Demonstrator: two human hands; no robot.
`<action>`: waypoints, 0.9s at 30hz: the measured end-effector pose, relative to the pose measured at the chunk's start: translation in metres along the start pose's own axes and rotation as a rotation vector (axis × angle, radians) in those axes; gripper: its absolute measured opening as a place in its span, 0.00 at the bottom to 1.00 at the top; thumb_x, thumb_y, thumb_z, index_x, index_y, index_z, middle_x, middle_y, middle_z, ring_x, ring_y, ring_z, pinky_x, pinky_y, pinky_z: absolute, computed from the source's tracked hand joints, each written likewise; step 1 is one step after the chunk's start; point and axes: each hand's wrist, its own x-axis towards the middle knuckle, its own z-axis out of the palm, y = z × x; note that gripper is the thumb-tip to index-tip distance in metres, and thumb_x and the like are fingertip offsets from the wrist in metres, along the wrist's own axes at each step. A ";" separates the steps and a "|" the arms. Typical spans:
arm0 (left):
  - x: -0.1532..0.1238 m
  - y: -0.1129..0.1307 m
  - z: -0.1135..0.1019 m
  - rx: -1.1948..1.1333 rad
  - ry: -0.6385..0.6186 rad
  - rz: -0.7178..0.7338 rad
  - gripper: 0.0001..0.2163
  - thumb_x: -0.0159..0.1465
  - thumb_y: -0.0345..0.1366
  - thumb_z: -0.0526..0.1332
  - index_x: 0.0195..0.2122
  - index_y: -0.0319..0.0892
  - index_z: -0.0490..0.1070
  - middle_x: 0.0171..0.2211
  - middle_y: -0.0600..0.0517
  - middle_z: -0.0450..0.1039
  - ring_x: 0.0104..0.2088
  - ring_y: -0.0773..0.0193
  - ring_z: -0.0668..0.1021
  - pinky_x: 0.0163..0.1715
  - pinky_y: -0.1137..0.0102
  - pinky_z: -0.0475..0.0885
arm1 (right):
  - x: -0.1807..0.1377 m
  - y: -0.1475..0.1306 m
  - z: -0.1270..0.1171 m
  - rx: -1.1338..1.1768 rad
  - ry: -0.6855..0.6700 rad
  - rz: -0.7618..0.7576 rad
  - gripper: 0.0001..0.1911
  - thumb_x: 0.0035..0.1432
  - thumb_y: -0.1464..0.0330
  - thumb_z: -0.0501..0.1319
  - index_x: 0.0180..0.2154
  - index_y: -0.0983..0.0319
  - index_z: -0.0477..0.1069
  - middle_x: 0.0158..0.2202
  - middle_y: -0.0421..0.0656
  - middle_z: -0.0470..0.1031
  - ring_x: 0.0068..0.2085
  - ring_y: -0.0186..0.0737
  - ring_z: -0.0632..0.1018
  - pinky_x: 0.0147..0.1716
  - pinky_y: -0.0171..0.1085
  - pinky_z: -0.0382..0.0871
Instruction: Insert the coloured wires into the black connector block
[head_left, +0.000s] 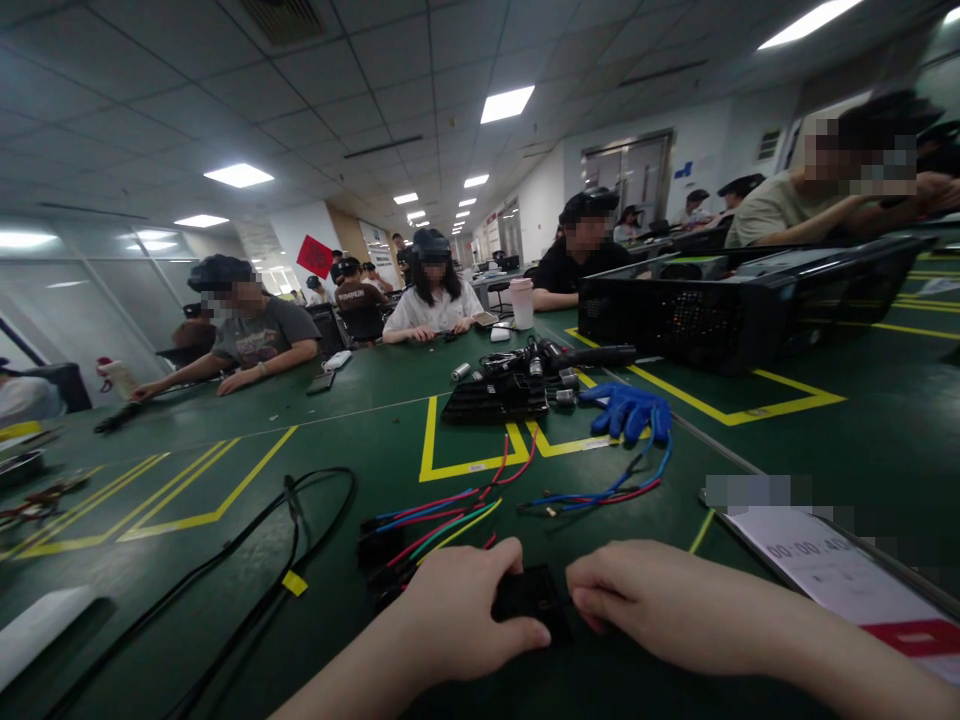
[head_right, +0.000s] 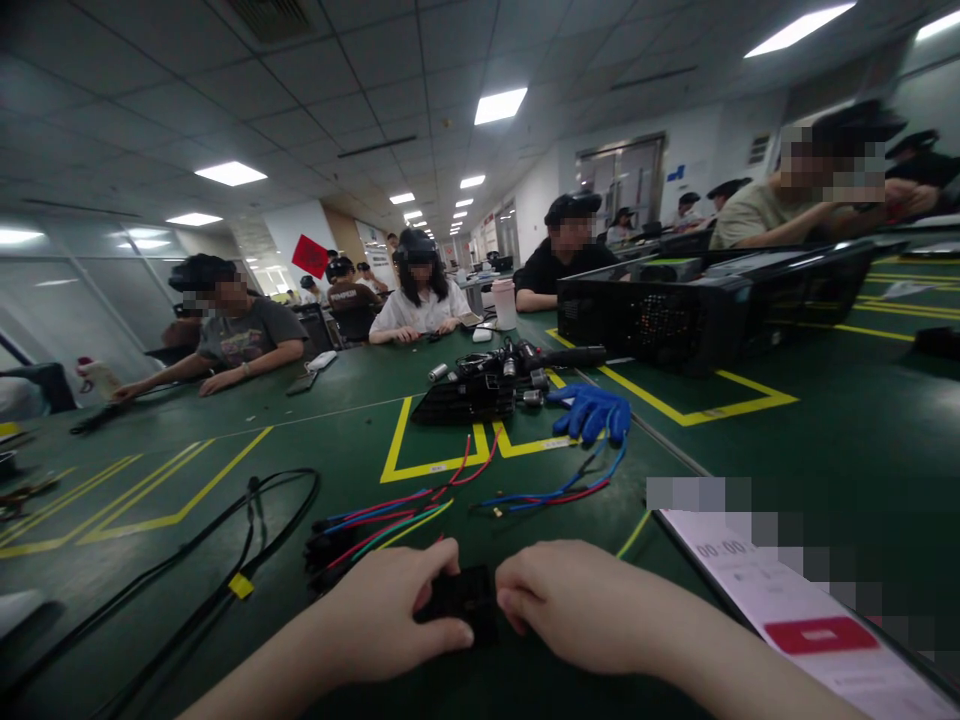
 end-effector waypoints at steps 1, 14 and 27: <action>0.000 0.000 -0.001 0.004 -0.007 -0.002 0.16 0.57 0.52 0.62 0.38 0.48 0.64 0.29 0.55 0.70 0.32 0.57 0.74 0.25 0.71 0.61 | -0.001 -0.001 0.000 -0.002 -0.002 0.007 0.14 0.61 0.68 0.49 0.30 0.59 0.72 0.29 0.40 0.73 0.31 0.39 0.72 0.28 0.35 0.58; 0.001 -0.001 0.001 -0.004 0.001 0.003 0.16 0.57 0.52 0.62 0.39 0.48 0.64 0.30 0.55 0.72 0.32 0.57 0.75 0.24 0.71 0.59 | 0.004 -0.007 0.009 0.049 0.077 -0.037 0.15 0.63 0.67 0.49 0.30 0.60 0.72 0.30 0.41 0.72 0.33 0.39 0.72 0.30 0.35 0.59; 0.001 -0.001 0.002 -0.008 0.007 0.002 0.15 0.57 0.51 0.62 0.38 0.49 0.64 0.29 0.56 0.71 0.31 0.58 0.74 0.23 0.72 0.58 | 0.006 -0.003 0.009 -0.028 0.108 -0.053 0.13 0.62 0.68 0.50 0.29 0.59 0.71 0.26 0.39 0.72 0.29 0.37 0.71 0.27 0.33 0.56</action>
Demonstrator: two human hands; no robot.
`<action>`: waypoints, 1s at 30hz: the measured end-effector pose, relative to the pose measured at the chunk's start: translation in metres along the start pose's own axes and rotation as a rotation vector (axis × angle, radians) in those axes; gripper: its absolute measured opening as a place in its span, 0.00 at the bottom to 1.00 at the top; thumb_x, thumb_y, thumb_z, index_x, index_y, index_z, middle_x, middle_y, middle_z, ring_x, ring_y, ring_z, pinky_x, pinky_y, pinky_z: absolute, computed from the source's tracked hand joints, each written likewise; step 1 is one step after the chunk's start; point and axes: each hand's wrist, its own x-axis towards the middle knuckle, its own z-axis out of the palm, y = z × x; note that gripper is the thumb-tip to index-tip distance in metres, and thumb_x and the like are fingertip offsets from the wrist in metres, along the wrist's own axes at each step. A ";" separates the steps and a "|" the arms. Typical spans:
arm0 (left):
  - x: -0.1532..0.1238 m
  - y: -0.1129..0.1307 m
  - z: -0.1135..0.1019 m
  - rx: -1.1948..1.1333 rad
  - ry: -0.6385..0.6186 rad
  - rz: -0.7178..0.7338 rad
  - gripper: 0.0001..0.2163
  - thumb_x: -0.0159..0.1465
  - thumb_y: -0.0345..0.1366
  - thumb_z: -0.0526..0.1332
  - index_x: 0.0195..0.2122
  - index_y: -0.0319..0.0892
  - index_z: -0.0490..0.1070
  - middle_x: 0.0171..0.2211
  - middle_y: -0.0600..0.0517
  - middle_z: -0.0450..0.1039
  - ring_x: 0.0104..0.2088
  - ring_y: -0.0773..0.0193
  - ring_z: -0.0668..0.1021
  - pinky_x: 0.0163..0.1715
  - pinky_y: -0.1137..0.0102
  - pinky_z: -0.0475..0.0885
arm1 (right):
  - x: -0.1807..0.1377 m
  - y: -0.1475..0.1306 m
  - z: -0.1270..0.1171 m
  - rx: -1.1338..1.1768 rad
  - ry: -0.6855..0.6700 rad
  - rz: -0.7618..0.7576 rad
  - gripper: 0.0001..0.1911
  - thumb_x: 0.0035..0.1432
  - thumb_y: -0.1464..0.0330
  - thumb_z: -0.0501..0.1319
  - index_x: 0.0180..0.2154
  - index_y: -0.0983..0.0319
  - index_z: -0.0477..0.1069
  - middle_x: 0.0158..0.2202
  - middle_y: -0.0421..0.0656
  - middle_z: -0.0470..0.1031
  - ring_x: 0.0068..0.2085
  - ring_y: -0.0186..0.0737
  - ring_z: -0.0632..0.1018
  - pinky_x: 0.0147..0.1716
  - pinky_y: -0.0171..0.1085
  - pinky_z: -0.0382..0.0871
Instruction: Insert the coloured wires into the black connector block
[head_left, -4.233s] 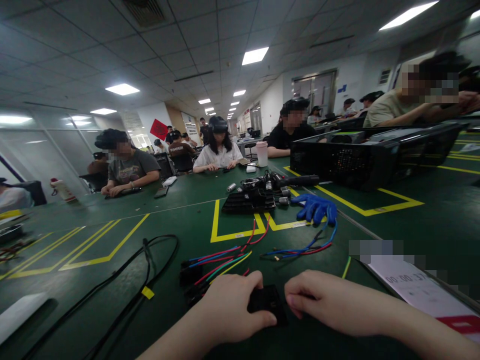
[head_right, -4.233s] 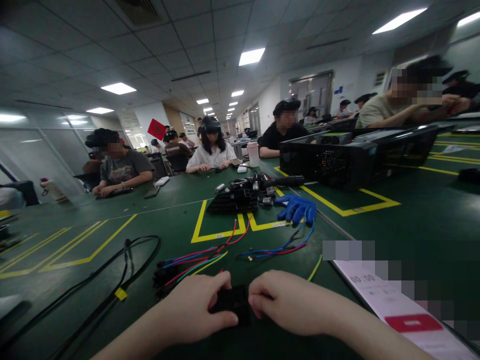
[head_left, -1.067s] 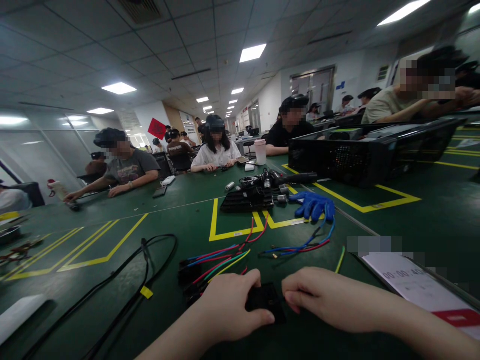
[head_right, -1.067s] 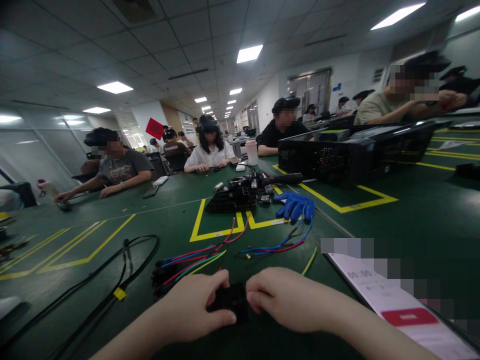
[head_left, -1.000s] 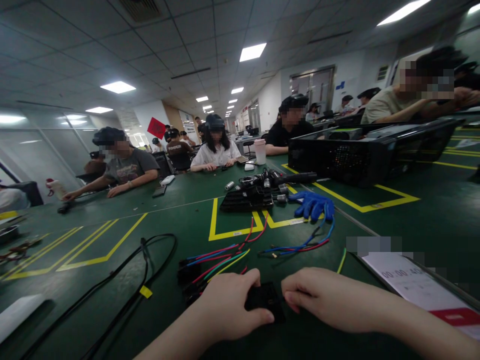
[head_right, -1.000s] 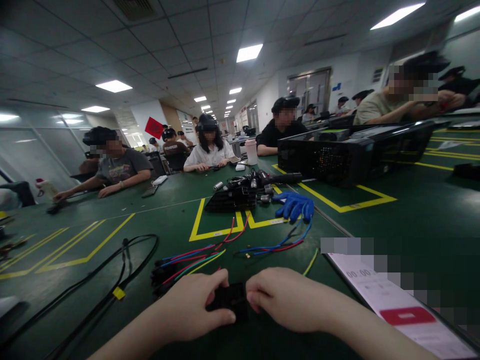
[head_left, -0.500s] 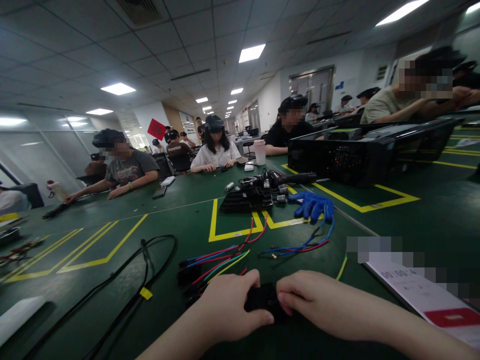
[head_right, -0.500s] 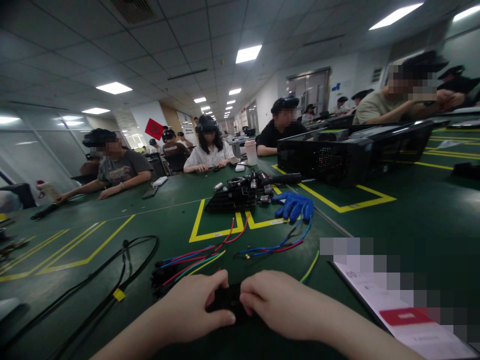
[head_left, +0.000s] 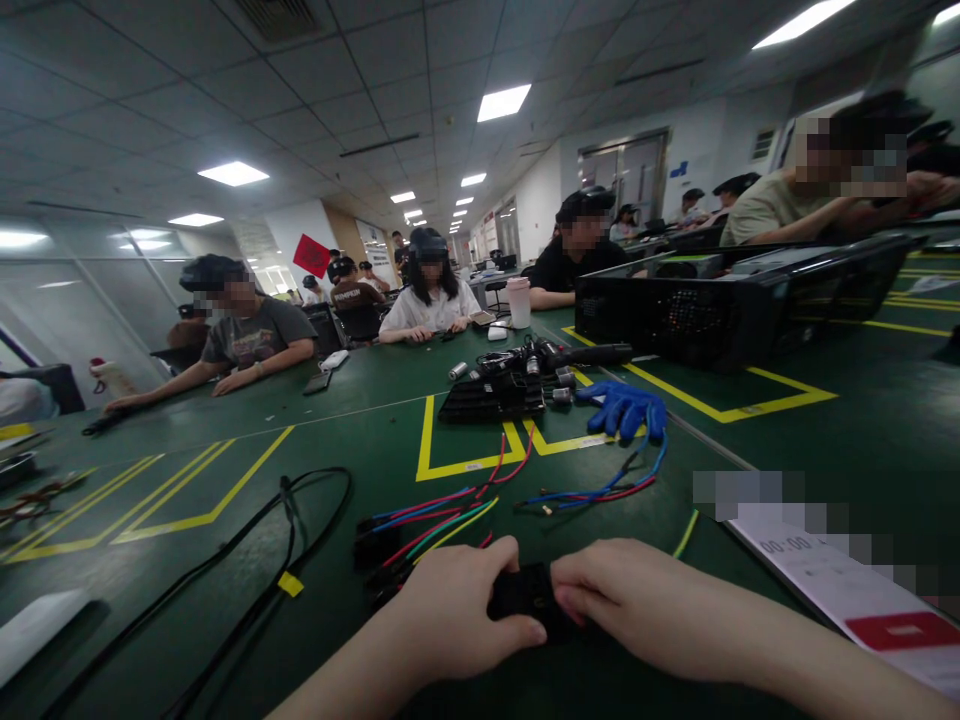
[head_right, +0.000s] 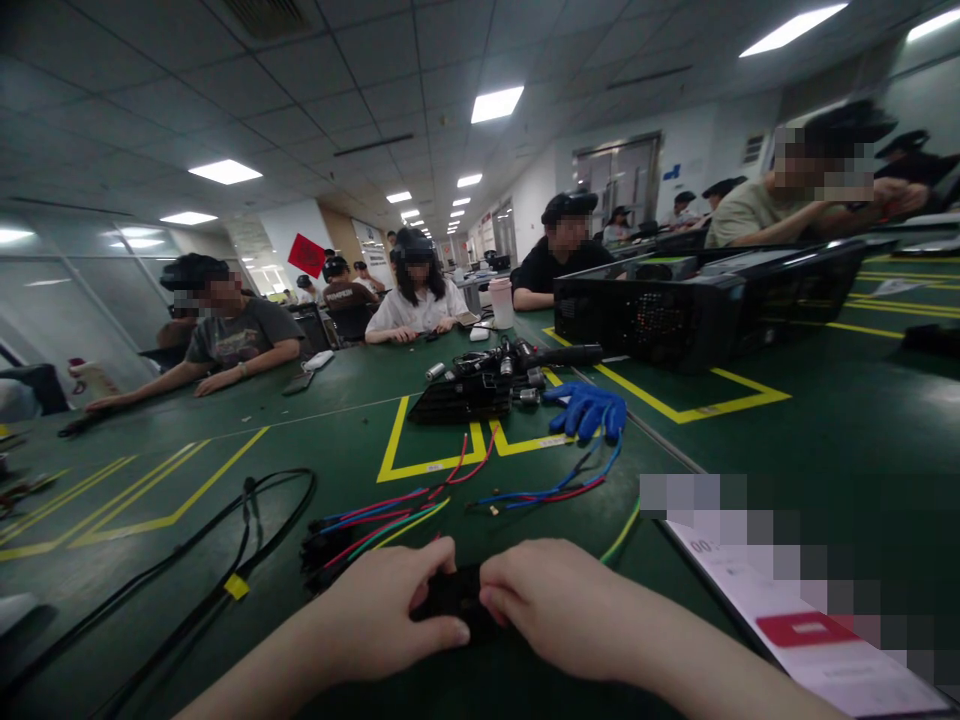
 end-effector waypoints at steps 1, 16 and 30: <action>0.000 0.000 0.000 0.001 -0.002 0.000 0.15 0.57 0.51 0.62 0.39 0.49 0.64 0.29 0.56 0.71 0.31 0.58 0.74 0.23 0.72 0.58 | 0.000 0.001 0.001 0.007 -0.001 -0.001 0.13 0.62 0.68 0.50 0.29 0.59 0.71 0.26 0.39 0.72 0.29 0.37 0.71 0.27 0.33 0.56; 0.000 -0.002 0.002 -0.007 -0.002 0.010 0.16 0.57 0.52 0.62 0.39 0.49 0.64 0.30 0.55 0.71 0.32 0.57 0.74 0.24 0.72 0.58 | 0.000 0.001 0.000 0.078 -0.020 -0.013 0.13 0.62 0.69 0.51 0.28 0.59 0.69 0.26 0.37 0.70 0.29 0.35 0.71 0.26 0.33 0.55; 0.001 -0.002 0.002 -0.013 -0.010 0.013 0.16 0.56 0.52 0.62 0.39 0.49 0.64 0.31 0.55 0.71 0.32 0.57 0.74 0.24 0.72 0.57 | 0.000 0.003 0.003 0.061 -0.020 -0.038 0.12 0.61 0.68 0.51 0.27 0.59 0.68 0.25 0.36 0.70 0.28 0.34 0.70 0.25 0.32 0.53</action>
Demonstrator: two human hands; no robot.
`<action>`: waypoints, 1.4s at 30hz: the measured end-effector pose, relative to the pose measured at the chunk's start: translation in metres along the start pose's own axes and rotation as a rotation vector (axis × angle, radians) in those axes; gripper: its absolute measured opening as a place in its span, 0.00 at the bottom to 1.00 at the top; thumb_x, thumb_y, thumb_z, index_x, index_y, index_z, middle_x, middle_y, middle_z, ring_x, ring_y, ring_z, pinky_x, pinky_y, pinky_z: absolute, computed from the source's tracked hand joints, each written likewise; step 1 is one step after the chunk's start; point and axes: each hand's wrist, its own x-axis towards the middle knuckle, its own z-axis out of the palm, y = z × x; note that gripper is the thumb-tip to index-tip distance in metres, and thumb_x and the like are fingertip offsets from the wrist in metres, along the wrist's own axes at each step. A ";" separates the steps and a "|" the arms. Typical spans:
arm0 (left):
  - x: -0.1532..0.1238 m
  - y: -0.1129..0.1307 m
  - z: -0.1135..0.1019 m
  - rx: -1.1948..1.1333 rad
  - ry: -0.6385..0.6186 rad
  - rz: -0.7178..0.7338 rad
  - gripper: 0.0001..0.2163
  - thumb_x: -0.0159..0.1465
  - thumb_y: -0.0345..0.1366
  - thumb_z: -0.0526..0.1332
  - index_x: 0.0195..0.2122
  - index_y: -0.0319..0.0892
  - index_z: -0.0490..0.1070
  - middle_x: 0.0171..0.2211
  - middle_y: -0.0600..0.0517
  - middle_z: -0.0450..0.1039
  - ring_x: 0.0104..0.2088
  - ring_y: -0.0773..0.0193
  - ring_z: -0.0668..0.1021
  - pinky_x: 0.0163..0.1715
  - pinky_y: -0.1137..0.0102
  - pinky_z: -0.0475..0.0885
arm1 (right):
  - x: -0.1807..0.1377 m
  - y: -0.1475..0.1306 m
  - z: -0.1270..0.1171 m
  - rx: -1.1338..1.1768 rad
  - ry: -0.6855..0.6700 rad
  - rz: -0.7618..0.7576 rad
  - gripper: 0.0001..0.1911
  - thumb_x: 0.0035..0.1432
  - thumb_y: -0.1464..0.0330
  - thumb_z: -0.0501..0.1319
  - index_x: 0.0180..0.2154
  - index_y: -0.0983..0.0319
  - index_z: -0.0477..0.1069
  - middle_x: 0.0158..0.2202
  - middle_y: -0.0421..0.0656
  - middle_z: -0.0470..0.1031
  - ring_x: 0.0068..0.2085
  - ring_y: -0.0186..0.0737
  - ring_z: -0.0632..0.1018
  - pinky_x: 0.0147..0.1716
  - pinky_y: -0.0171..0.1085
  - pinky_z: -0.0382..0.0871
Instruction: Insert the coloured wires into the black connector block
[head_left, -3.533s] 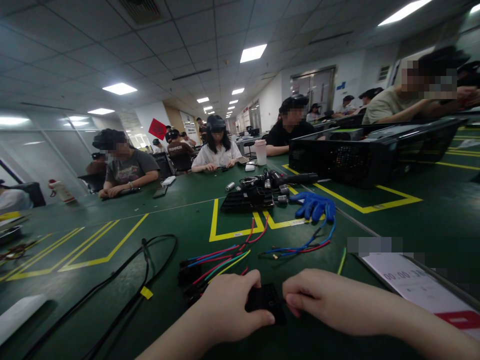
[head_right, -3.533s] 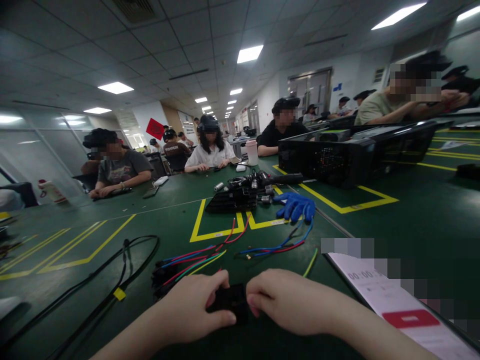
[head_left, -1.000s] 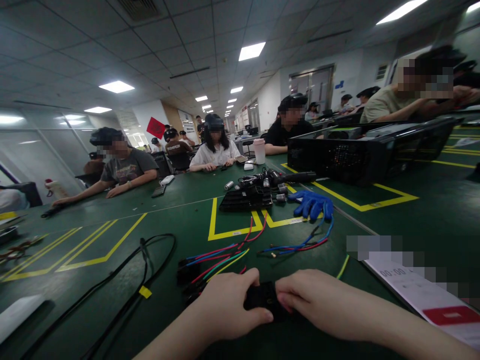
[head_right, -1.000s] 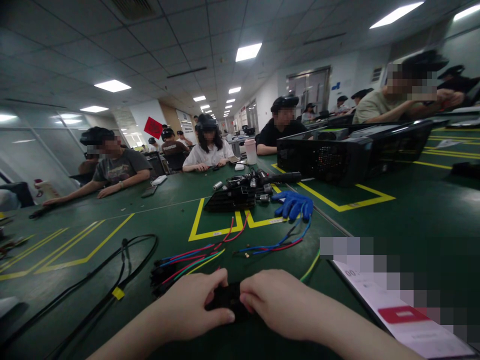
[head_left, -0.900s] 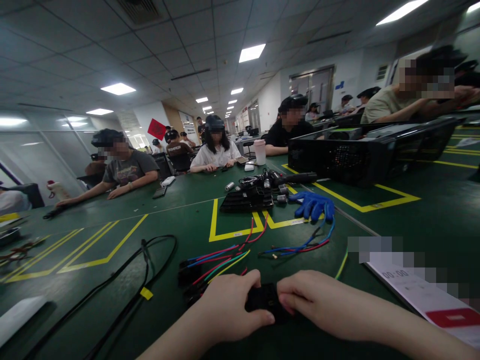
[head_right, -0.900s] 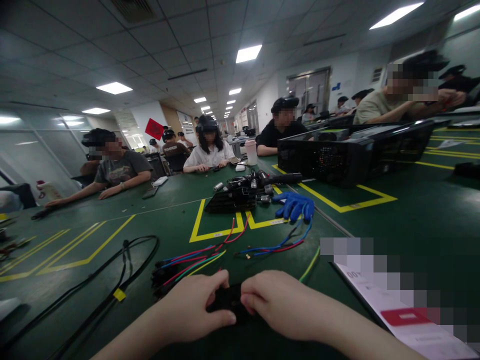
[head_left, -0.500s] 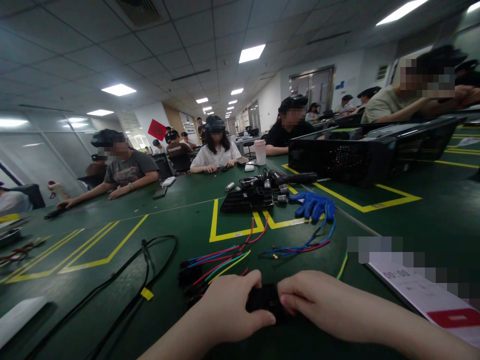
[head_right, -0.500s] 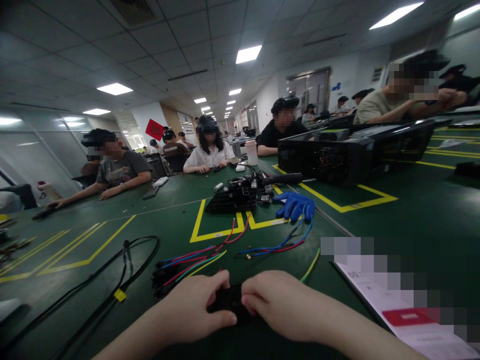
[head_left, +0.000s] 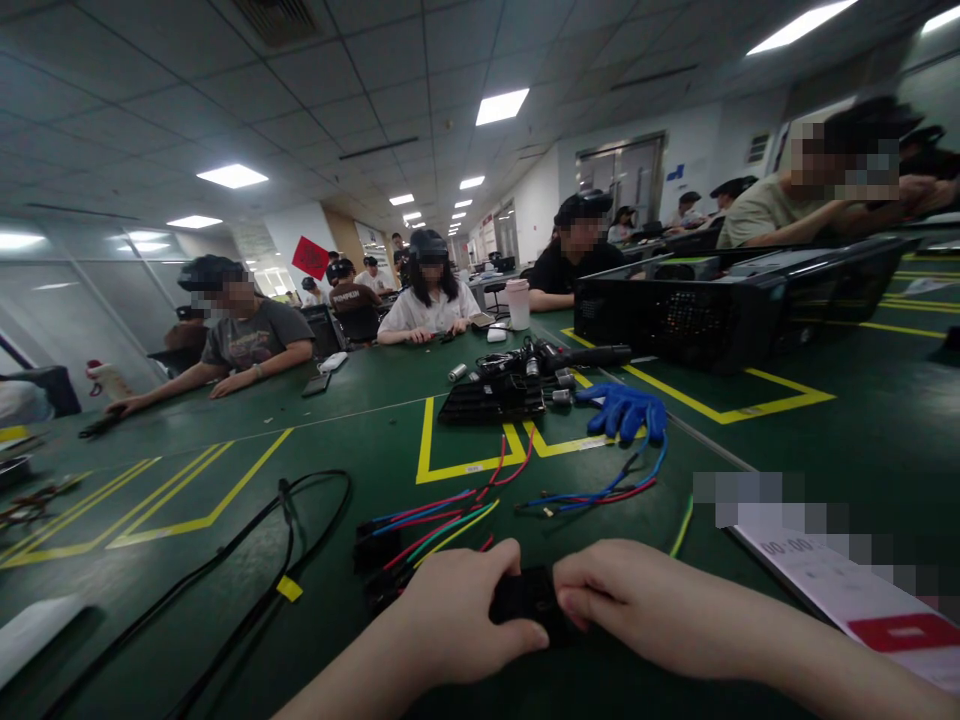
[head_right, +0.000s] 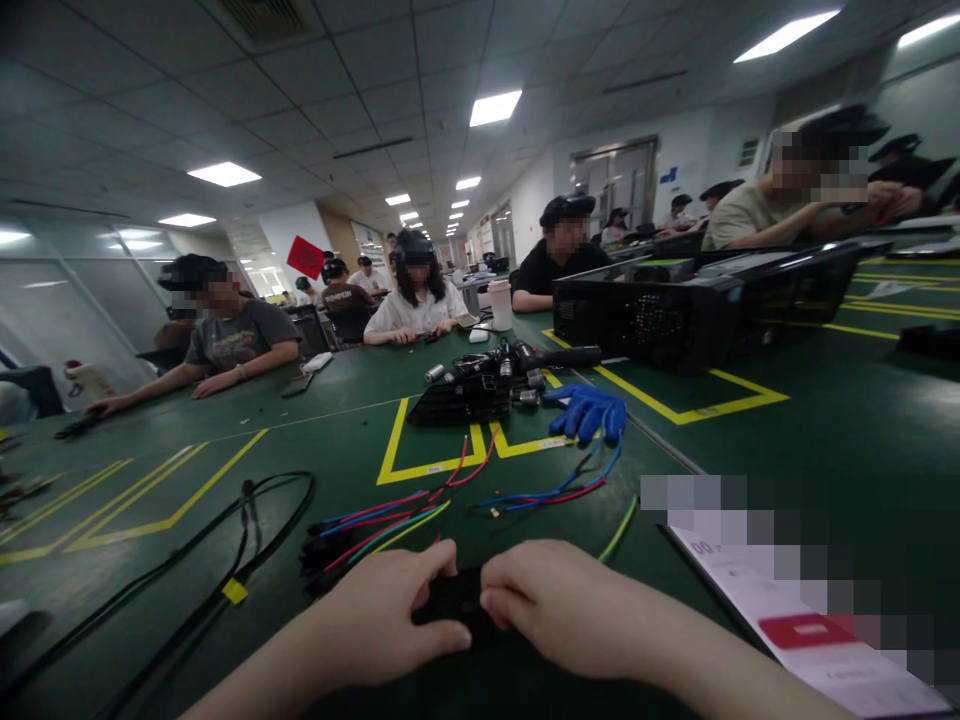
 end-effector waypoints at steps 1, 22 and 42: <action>0.000 0.000 0.000 0.000 0.000 0.003 0.16 0.57 0.52 0.62 0.39 0.49 0.63 0.31 0.55 0.71 0.32 0.57 0.74 0.24 0.72 0.58 | 0.000 0.000 0.000 -0.017 0.007 0.009 0.12 0.61 0.69 0.51 0.27 0.59 0.69 0.25 0.37 0.70 0.28 0.34 0.70 0.25 0.32 0.53; 0.001 0.000 -0.001 0.007 -0.009 -0.013 0.17 0.56 0.52 0.62 0.40 0.49 0.64 0.32 0.55 0.72 0.33 0.55 0.75 0.25 0.71 0.60 | 0.000 0.001 -0.001 -0.005 0.004 -0.024 0.12 0.62 0.68 0.51 0.28 0.59 0.69 0.26 0.36 0.69 0.29 0.34 0.69 0.26 0.32 0.54; -0.001 0.001 -0.002 0.025 -0.019 -0.008 0.17 0.57 0.53 0.62 0.40 0.48 0.64 0.32 0.54 0.72 0.33 0.56 0.75 0.25 0.71 0.61 | -0.002 -0.005 -0.002 -0.079 0.030 0.004 0.13 0.62 0.69 0.51 0.28 0.59 0.70 0.25 0.38 0.70 0.28 0.36 0.70 0.25 0.33 0.53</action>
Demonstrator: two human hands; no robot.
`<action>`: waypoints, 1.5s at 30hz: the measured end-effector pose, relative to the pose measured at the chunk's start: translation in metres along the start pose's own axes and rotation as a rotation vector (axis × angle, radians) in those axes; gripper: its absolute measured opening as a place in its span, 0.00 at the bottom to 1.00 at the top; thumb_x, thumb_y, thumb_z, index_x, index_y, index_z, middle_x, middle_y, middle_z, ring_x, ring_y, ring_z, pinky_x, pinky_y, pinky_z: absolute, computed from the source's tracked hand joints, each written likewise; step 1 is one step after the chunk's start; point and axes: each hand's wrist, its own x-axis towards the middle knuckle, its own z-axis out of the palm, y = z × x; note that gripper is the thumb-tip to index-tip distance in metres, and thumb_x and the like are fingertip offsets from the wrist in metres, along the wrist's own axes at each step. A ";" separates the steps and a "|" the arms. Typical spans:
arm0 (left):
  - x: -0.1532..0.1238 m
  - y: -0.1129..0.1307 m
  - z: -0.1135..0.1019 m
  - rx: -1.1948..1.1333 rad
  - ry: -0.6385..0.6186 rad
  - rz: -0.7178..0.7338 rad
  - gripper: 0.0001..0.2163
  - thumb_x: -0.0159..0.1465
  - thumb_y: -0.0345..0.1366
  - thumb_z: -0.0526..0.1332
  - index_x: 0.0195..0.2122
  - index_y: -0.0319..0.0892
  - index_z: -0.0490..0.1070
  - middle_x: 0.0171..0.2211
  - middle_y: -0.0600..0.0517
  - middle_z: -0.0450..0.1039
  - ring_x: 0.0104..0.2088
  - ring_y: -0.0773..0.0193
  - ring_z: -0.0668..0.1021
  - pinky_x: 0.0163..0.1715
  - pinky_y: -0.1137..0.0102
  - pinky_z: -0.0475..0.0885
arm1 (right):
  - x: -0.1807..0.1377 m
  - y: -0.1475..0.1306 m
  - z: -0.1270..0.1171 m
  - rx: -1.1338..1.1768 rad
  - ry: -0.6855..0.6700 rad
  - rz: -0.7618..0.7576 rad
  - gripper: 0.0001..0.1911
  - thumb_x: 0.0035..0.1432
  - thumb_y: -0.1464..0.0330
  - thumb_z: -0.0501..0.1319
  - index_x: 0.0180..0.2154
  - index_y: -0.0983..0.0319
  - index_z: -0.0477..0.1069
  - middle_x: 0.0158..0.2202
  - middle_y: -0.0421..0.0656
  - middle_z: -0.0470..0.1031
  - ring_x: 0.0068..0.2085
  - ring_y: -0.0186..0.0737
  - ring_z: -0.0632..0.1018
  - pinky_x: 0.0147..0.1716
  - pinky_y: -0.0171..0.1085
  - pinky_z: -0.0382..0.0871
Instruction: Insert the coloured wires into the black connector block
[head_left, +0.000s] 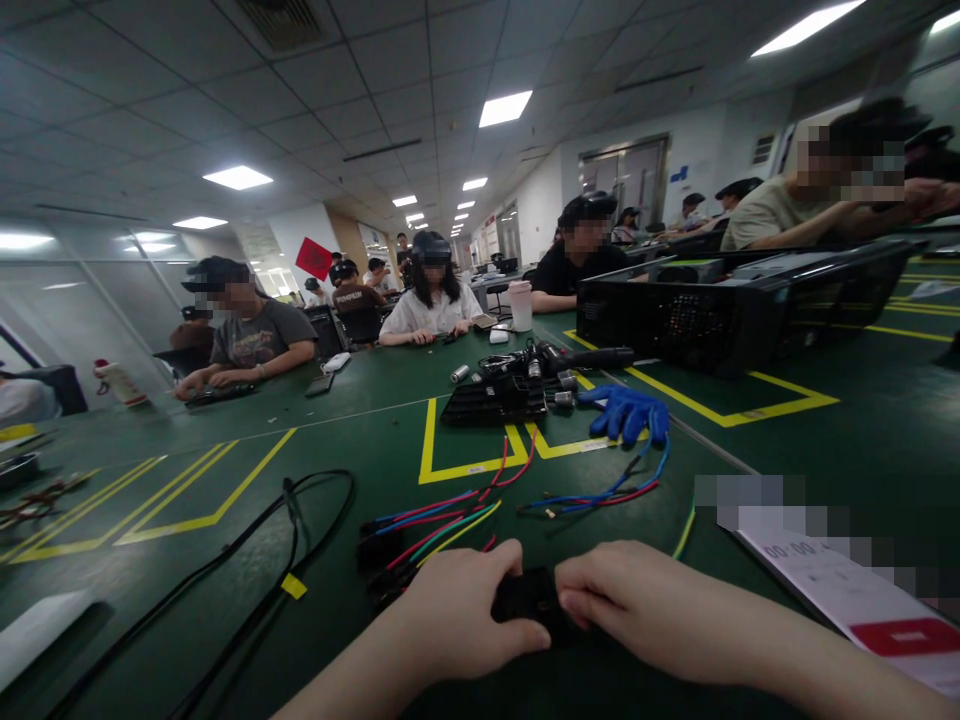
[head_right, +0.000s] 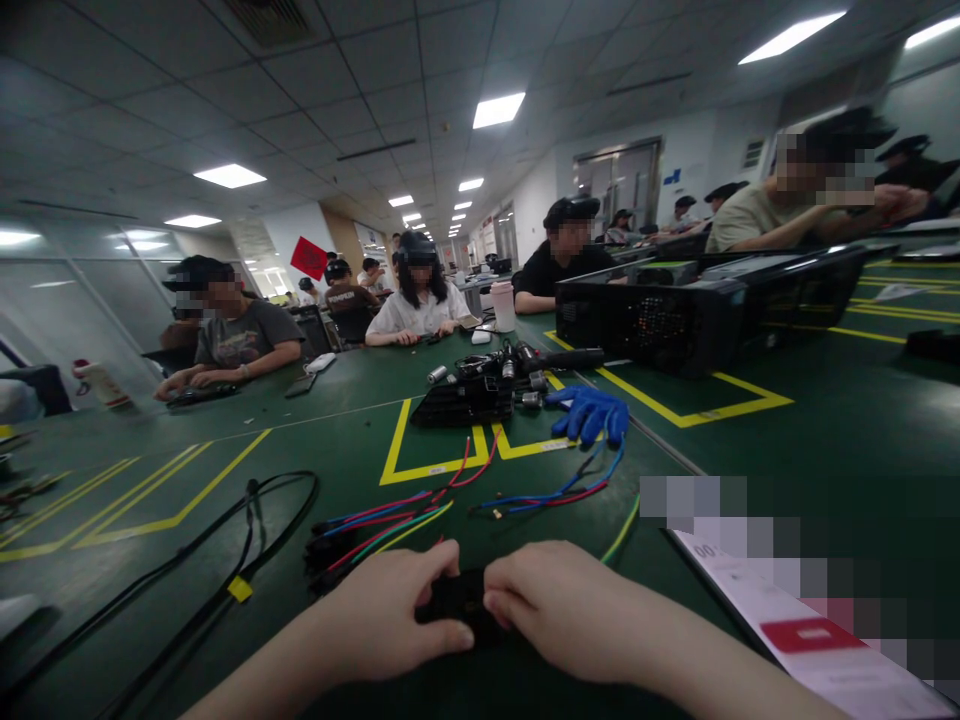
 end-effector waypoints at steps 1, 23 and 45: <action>0.000 0.000 0.000 0.002 0.003 0.000 0.17 0.57 0.53 0.62 0.40 0.49 0.64 0.32 0.54 0.72 0.33 0.56 0.75 0.25 0.71 0.61 | 0.000 -0.001 0.000 -0.022 0.011 0.003 0.13 0.62 0.69 0.51 0.28 0.59 0.70 0.25 0.38 0.71 0.28 0.36 0.71 0.25 0.33 0.53; 0.000 0.001 -0.001 0.003 -0.013 -0.012 0.17 0.57 0.52 0.62 0.40 0.49 0.64 0.33 0.54 0.72 0.34 0.55 0.75 0.27 0.70 0.63 | -0.001 0.000 -0.001 -0.041 0.001 -0.002 0.13 0.62 0.69 0.51 0.29 0.59 0.70 0.26 0.38 0.72 0.28 0.36 0.71 0.25 0.33 0.54; 0.000 -0.001 0.000 0.005 -0.017 -0.002 0.17 0.57 0.53 0.61 0.41 0.49 0.63 0.33 0.54 0.72 0.35 0.55 0.75 0.27 0.70 0.63 | -0.001 -0.002 -0.001 -0.067 -0.002 0.025 0.13 0.62 0.69 0.52 0.28 0.59 0.71 0.26 0.39 0.74 0.28 0.37 0.73 0.25 0.33 0.54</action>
